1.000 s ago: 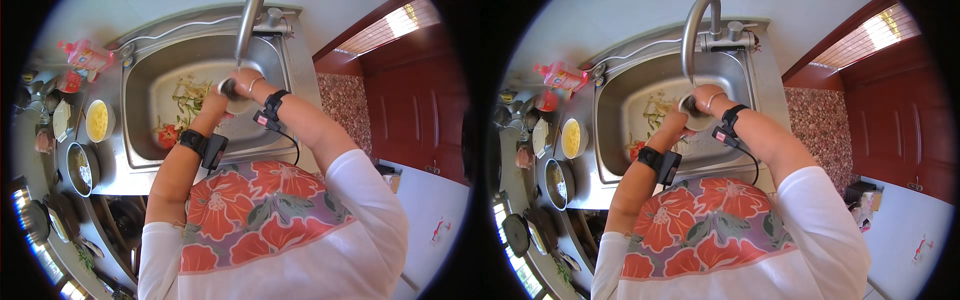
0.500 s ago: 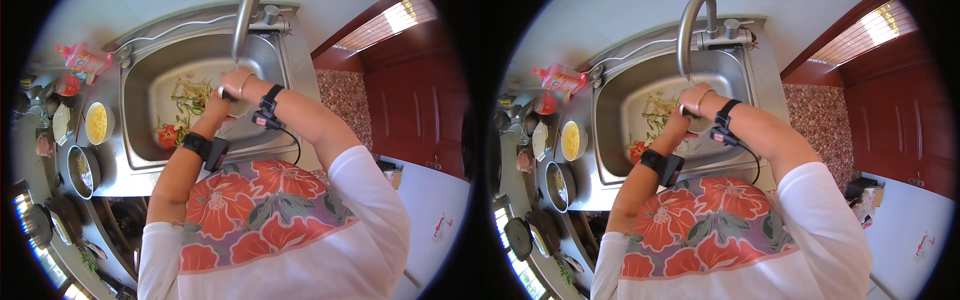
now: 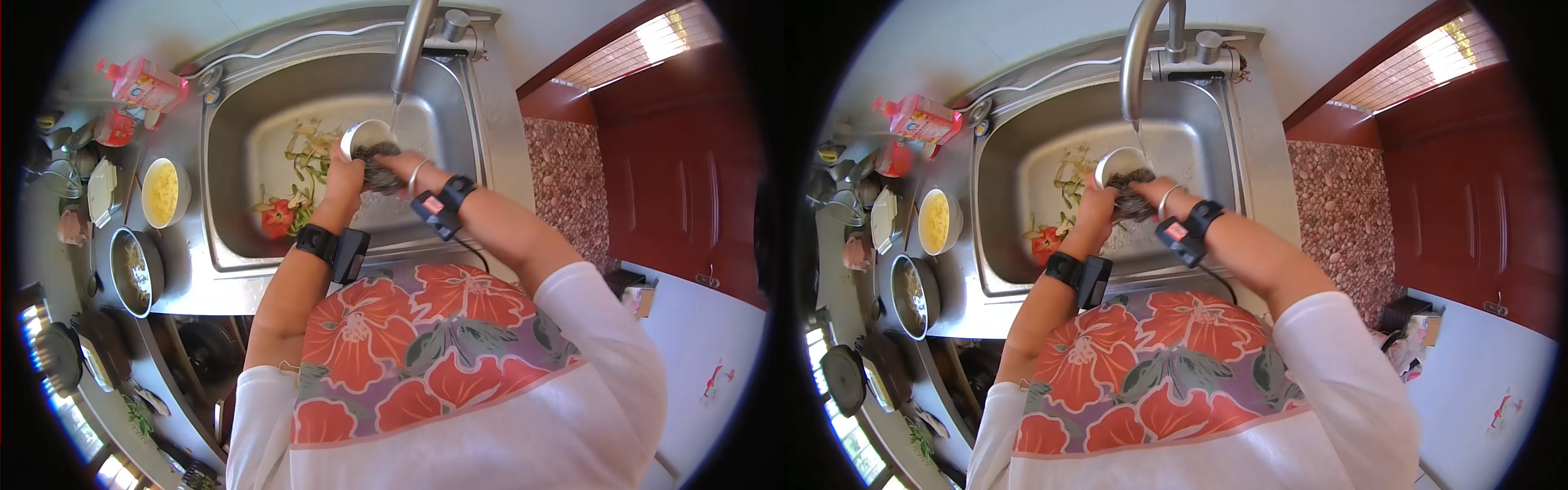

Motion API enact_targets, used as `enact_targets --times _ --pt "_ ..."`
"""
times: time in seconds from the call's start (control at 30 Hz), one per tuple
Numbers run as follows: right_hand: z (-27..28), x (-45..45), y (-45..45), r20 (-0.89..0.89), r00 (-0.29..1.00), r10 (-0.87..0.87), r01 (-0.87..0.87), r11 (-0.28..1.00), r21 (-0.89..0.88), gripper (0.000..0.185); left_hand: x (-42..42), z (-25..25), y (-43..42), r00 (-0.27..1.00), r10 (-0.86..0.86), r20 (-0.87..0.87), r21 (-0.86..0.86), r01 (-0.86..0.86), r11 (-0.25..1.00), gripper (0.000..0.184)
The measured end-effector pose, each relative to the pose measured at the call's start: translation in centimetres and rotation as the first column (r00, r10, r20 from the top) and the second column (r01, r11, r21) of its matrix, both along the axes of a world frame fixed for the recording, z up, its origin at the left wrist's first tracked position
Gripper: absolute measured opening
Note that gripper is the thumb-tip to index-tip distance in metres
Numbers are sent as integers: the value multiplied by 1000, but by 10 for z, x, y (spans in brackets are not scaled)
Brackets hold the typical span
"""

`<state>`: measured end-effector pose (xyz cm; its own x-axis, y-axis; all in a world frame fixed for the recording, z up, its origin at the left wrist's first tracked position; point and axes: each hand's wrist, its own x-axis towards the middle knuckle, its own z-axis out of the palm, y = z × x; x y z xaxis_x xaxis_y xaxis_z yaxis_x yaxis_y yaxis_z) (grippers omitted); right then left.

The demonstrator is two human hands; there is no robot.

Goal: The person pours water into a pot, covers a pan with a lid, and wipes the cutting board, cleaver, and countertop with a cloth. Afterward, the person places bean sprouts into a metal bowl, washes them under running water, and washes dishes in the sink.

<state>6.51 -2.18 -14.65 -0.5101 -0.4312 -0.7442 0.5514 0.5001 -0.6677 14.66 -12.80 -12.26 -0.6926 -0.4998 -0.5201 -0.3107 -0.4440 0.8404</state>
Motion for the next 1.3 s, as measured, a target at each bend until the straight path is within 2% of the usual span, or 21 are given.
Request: enact_targets --times 0.03,0.07,0.17,0.3,0.33,0.43,0.5,0.57,0.6,0.7,0.8,0.87,0.9,0.93,1.0,1.07,1.13,1.17,1.23,1.27,1.3 --pt "3 -16 4 -60 995 83 -81 996 35 45 4 7 -1 1000 -6 21 36 5 999 52" --pt "-34 -38 5 -332 914 234 -191 969 158 47 6 12 -2 999 -11 37 73 9 997 51" --pt "29 -29 8 -734 589 339 -307 933 185 38 5 9 -6 995 -96 24 196 89 977 51" --pt "27 -1 -12 -898 278 341 -367 902 229 28 1 15 4 985 -159 60 255 139 957 48" --pt "27 -1 -17 -866 353 355 -366 904 221 24 3 17 4 984 -172 46 278 152 948 48" --pt "24 1 -23 -843 312 439 -590 785 190 20 10 16 -2 977 -212 2 342 198 919 46" --pt "35 -2 -21 -740 81 668 -701 566 435 19 18 11 -11 970 -240 -26 372 232 899 45" --pt "56 -8 -21 -529 -189 828 -689 271 672 18 20 16 -4 974 -226 -5 291 218 932 43" --pt "49 -10 -24 -487 -278 828 -583 258 771 14 18 21 -1 976 -218 -1 247 212 946 42" --pt "26 -19 -27 -909 -202 365 -535 736 415 10 10 37 -3 984 -177 21 211 168 963 38" --pt "20 -20 -42 -902 55 428 -713 649 265 10 11 7 -23 975 -221 -10 322 213 923 40" --pt "57 -13 -42 -766 52 641 -791 494 360 11 15 7 -20 980 -197 -22 266 196 944 38" --pt "51 -15 -38 -783 28 622 -829 453 330 10 15 5 -18 977 -212 -35 296 213 931 40" --pt "54 -13 -38 -795 8 607 -858 412 306 10 13 8 -16 969 -247 16 221 238 946 43" --pt "77 -5 -37 -712 -42 701 -882 309 356 12 8 12 -2 926 -304 224 -136 338 931 45" --pt "69 -6 -29 -632 -172 755 -828 237 508 16 9 14 -3 875 -252 414 -489 447 749 47" --pt "16 -15 -7 -518 -354 779 -648 196 736 21 10 14 -4 844 -123 523 -759 526 384 49" --pt "15 -19 1 -452 -345 823 -630 154 761 25 8 11 0 835 -58 547 -820 549 164 51" --pt "21 -26 22 -296 -303 906 -599 61 799 34 9 16 -12 883 -122 454 -838 469 279 51" --pt "28 -27 31 -237 -219 946 -553 80 830 43 4 6 -21 915 -159 371 -767 398 503 51" --pt "18 -34 40 -443 18 897 -656 344 672 46 3 3 -23 938 -209 275 -591 337 733 52"
